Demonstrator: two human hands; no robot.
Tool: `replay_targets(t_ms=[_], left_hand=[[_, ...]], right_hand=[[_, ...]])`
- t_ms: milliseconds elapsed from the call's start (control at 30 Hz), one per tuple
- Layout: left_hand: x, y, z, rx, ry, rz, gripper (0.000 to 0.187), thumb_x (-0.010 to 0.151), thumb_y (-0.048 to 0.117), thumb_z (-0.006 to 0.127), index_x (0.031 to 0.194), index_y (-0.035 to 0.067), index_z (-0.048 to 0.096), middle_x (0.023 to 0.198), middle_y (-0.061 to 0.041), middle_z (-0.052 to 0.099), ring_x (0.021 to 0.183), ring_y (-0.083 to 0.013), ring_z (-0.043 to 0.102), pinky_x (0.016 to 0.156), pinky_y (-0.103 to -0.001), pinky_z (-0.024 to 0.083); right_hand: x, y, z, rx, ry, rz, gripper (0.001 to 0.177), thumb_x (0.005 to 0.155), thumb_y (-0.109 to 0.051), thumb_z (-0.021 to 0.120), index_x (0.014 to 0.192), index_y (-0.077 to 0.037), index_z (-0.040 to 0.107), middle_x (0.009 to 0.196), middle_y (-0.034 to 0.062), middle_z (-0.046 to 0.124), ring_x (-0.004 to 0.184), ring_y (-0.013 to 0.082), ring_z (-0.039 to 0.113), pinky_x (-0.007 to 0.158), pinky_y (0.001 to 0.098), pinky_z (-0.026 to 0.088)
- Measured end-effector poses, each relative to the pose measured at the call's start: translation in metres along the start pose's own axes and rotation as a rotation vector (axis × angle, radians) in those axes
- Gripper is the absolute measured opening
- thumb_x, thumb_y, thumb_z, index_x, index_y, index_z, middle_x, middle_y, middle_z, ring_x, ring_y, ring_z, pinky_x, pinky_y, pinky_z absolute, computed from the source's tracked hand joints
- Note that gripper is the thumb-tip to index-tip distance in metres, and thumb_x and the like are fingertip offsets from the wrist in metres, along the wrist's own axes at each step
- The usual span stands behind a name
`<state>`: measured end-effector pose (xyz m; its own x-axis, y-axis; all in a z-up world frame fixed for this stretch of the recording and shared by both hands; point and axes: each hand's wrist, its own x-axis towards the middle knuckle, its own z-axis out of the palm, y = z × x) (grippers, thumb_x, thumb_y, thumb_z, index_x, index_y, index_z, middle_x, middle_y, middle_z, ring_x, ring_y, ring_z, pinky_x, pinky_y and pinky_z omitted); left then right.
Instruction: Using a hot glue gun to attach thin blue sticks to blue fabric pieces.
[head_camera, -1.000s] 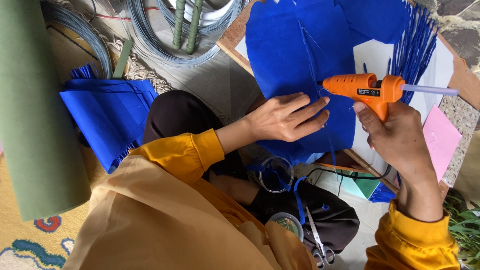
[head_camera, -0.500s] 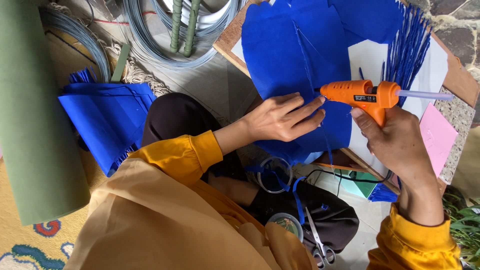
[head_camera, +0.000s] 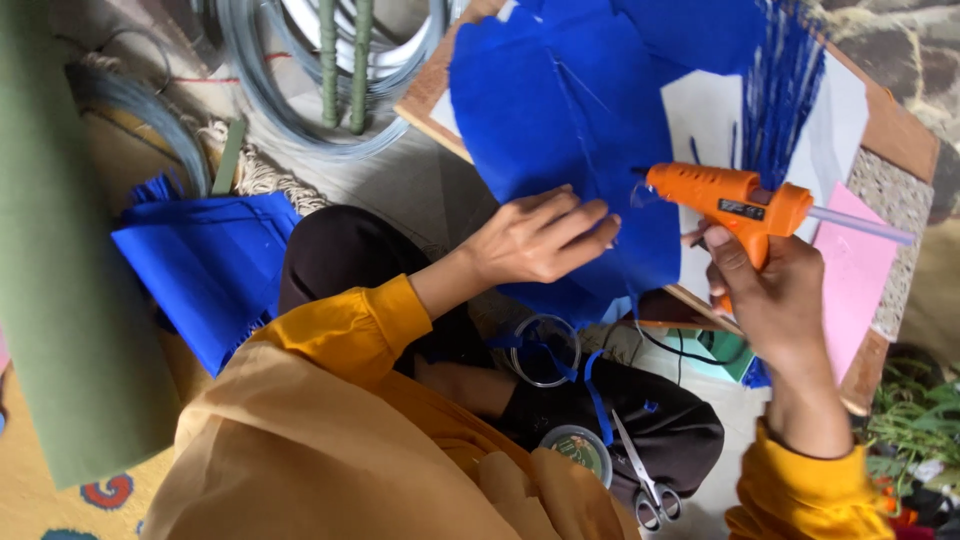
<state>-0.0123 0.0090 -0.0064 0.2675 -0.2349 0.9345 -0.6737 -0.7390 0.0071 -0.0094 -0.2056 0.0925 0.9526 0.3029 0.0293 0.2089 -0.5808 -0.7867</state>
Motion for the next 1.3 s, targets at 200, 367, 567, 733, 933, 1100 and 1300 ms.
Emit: replay_targets(t_ms=[200,367,567,733,933,1100,1300], left_hand=[[0.008,0.002,-0.003,0.061,0.030,0.024,0.010,0.076,0.006,0.069,0.086,0.009,0.067,0.069,-0.001,0.050,0.064,-0.0097,0.051,0.065,-0.021,0.056],[0.003,0.001,0.017,0.107,0.166,0.084,0.009,0.086,0.014,0.056,0.083,0.013,0.065,0.063,-0.002,0.045,0.059,-0.0150,0.052,0.060,-0.029,0.056],[0.008,0.004,0.005,0.094,-0.059,0.054,0.015,0.080,0.016,0.071,0.094,0.011,0.067,0.066,0.002,0.044,0.059,-0.0084,0.045,0.068,-0.024,0.056],[0.006,0.004,0.017,0.117,-0.080,0.136,0.016,0.080,0.018,0.071,0.093,0.009,0.067,0.063,0.003,0.049,0.053,-0.0065,0.043,0.063,-0.023,0.057],[0.016,0.010,0.008,0.155,-0.117,0.133,0.014,0.076,0.011,0.072,0.089,0.009,0.068,0.062,0.002,0.041,0.054,-0.0083,0.039,0.067,-0.025,0.057],[0.017,0.009,0.007,0.145,-0.131,0.131,0.014,0.078,0.012,0.072,0.091,0.008,0.068,0.062,0.002,0.040,0.053,-0.0086,0.038,0.068,-0.025,0.056],[0.015,0.009,0.008,0.140,-0.125,0.128,0.016,0.075,0.010,0.073,0.091,0.008,0.068,0.061,0.002,0.041,0.053,-0.0086,0.039,0.067,-0.025,0.057]], right_hand=[[-0.008,0.014,0.018,0.634,0.182,0.145,0.032,0.091,-0.032,0.049,0.104,-0.003,0.053,0.057,-0.0007,0.047,0.046,0.0054,0.045,0.040,0.0145,0.038],[-0.013,-0.004,0.030,0.736,0.201,0.062,0.040,0.087,-0.035,0.052,0.109,-0.002,0.052,0.082,0.0062,0.053,0.072,0.0124,0.058,0.059,0.0277,0.057],[-0.044,0.026,-0.022,0.461,0.365,-0.156,0.022,0.099,-0.009,0.047,0.119,-0.004,0.045,0.100,0.0051,0.052,0.075,0.0119,0.054,0.076,0.0243,0.048],[-0.052,0.089,-0.075,0.109,0.707,-0.106,0.009,0.104,-0.004,0.050,0.110,0.001,0.046,0.082,0.0070,0.050,0.063,0.0126,0.049,0.057,0.0207,0.042],[-0.043,0.139,-0.089,0.070,0.763,0.107,0.011,0.101,-0.012,0.055,0.101,-0.002,0.052,0.081,0.0023,0.053,0.071,0.0074,0.056,0.056,0.0164,0.044],[-0.037,0.143,-0.085,-0.054,0.659,-0.059,0.015,0.095,0.008,0.053,0.110,0.004,0.053,0.097,0.0075,0.056,0.082,0.0105,0.052,0.075,0.0200,0.045],[-0.036,0.152,-0.087,-0.374,0.679,-0.084,0.016,0.090,0.010,0.060,0.105,0.009,0.054,0.088,0.0132,0.058,0.073,0.0168,0.052,0.064,0.0262,0.044]])
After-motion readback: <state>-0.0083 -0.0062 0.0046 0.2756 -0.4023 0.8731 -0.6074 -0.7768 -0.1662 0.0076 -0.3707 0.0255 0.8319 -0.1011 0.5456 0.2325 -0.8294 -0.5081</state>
